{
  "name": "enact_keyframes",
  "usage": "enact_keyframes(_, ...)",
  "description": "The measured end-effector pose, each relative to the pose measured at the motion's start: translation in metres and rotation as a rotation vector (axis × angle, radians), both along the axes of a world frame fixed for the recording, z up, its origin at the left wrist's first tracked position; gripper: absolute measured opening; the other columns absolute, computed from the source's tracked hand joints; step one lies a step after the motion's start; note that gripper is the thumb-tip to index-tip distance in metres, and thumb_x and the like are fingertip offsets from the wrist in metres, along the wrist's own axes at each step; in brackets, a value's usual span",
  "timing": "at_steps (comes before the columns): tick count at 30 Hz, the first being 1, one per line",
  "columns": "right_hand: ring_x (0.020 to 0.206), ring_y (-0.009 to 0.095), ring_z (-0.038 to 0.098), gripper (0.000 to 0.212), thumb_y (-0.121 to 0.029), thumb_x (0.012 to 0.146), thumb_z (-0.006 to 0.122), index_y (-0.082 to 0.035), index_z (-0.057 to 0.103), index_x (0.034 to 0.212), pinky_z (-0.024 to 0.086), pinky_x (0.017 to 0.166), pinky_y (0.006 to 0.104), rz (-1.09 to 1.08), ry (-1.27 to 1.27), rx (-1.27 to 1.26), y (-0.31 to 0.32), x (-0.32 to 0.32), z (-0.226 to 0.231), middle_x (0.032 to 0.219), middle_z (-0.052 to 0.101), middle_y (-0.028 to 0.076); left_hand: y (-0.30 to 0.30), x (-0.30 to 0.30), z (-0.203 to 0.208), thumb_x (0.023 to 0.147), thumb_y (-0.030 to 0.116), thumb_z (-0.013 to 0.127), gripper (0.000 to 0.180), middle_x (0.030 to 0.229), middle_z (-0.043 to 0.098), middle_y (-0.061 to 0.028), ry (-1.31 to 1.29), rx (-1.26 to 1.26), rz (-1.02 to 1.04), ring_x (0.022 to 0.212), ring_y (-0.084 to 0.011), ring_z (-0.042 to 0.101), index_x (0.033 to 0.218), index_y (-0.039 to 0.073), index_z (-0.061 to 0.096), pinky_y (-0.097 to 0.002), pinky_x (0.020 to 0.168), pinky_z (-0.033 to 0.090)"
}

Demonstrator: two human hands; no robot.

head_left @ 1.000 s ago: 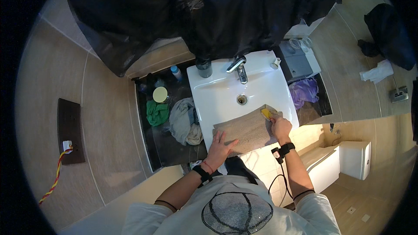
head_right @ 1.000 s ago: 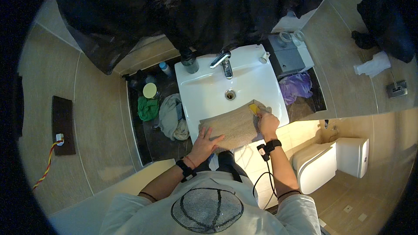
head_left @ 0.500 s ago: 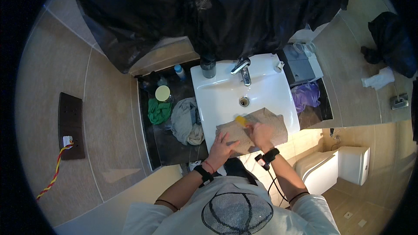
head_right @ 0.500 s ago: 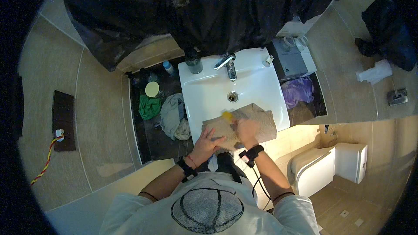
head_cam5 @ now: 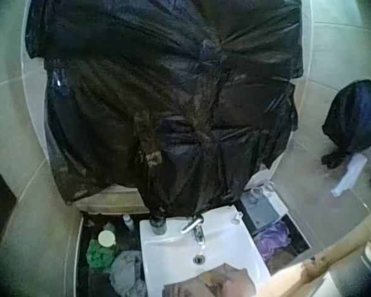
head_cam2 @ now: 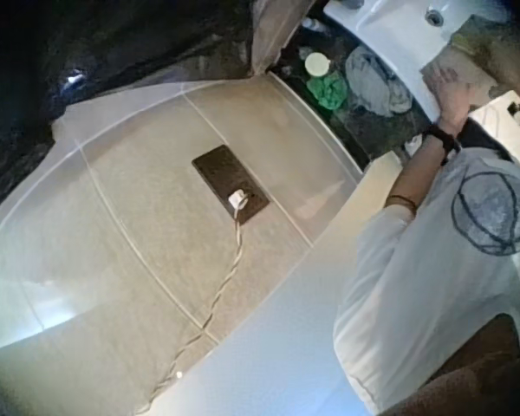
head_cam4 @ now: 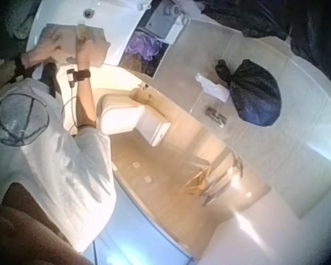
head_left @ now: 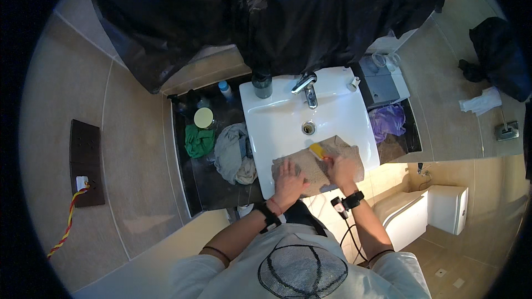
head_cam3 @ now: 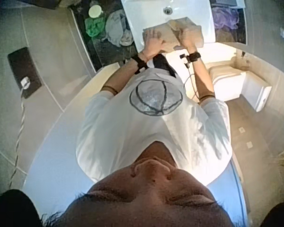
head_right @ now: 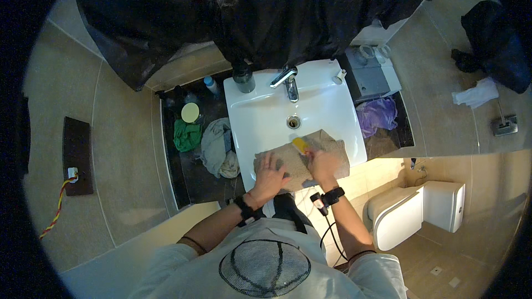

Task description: The person uses a yellow brush to repeatedly scrub two garments laid on a bathroom sink. They first treat a purple patterned cloth, then a beige patterned cloth, flipping and repositioning each item while brushing. The garments remain on the sink throughout the clip.

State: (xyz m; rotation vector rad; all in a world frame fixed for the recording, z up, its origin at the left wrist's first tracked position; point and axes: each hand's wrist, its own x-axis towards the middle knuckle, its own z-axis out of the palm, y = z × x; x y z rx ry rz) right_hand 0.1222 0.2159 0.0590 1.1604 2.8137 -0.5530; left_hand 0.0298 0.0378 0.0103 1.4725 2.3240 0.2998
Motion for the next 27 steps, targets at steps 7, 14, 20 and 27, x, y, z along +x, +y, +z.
enact_keyframes(7, 0.066, 0.032, 0.067, 0.017, -0.030, 0.089, 0.062, -0.025, 0.076, 0.098, 0.051, 0.057, 0.0437, 0.048, -0.281, 0.016, 0.035, 0.036, -0.031, 0.072, 0.068, 0.013, 0.012, -0.001, -0.012, 0.088, 0.070, 0.041, 0.082, 0.156, 0.014, -0.0292, -0.121, -0.140, 0.013, 0.140, -0.0586, 0.001, 0.148, 0.015, 0.037, -0.0659, 0.112, 0.001)
enact_keyframes(14, 0.068, 0.031, 0.068, 0.017, -0.030, 0.088, 0.061, -0.023, 0.076, 0.092, 0.052, 0.058, 0.0421, 0.021, -0.136, 0.307, 0.064, 0.021, -0.013, 0.075, 0.069, 0.013, 0.000, 0.000, -0.010, 0.088, 0.068, 0.045, 0.083, 0.153, 0.018, -0.0324, -0.098, -0.076, 0.032, 0.139, -0.0592, 0.003, 0.148, 0.011, 0.037, -0.0677, 0.110, 0.002)
enact_keyframes(20, 0.068, 0.031, 0.068, 0.017, -0.034, 0.087, 0.064, -0.024, 0.076, 0.093, 0.052, 0.059, 0.0418, 0.044, -0.115, 0.163, 0.052, 0.031, -0.036, 0.075, 0.069, 0.012, -0.006, -0.001, -0.012, 0.087, 0.068, 0.046, 0.083, 0.153, 0.019, -0.0325, -0.058, -0.044, 0.028, 0.139, -0.0587, 0.004, 0.145, 0.009, 0.041, -0.0681, 0.110, 0.004)
enact_keyframes(27, 0.072, 0.031, 0.068, 0.018, -0.031, 0.084, 0.065, -0.021, 0.077, 0.093, 0.052, 0.061, 0.0425, 0.052, -0.052, 0.257, 0.054, 0.021, -0.008, 0.076, 0.069, 0.014, -0.005, -0.002, -0.013, 0.086, 0.068, 0.047, 0.084, 0.153, 0.020, -0.0322, -0.040, -0.037, 0.046, 0.140, -0.0577, 0.005, 0.145, 0.008, 0.042, -0.0673, 0.111, 0.003)
